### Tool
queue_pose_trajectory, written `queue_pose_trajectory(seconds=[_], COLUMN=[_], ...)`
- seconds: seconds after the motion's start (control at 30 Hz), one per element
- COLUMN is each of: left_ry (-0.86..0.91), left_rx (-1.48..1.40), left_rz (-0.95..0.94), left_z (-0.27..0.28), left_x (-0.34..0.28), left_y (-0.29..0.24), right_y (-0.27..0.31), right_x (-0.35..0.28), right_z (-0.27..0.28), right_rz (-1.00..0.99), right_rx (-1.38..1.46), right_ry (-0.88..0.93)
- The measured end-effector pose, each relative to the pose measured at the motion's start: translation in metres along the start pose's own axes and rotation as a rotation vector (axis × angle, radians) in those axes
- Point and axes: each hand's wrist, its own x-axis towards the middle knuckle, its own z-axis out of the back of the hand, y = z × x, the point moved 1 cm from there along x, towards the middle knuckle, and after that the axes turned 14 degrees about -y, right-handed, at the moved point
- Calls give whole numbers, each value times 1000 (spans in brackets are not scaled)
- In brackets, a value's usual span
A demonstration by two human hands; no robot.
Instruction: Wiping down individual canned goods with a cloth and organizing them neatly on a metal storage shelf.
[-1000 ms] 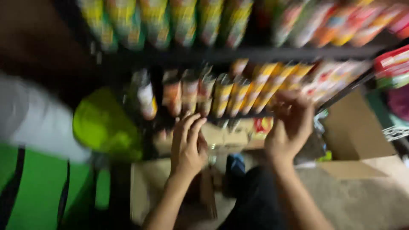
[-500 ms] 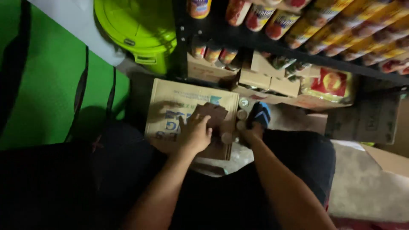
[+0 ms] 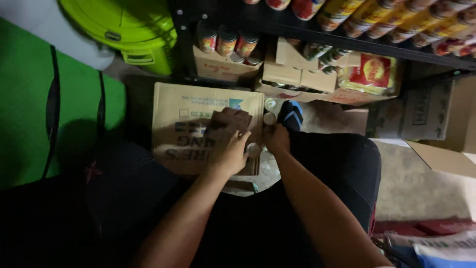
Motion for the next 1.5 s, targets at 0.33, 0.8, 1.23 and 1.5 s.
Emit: queue_pose_trajectory(seconds=[0.33,0.8,1.23,1.5], left_ry=[-6,-454,-490,-432], left_rx=[18,-499,-1627,-1690], left_rz=[-160,19,523,413], left_z=[-7,92,154,143], left_x=[5,16,0,28], left_y=[-16,-29,14,2], right_y=[36,135,87,150], right_x=[-37,-78,-8,-53], right_z=[87,92,-100,13], right_rz=[90,-184,755,284], right_rx=[1,1245,-350,825], right_ry=[-54,284,266,-6])
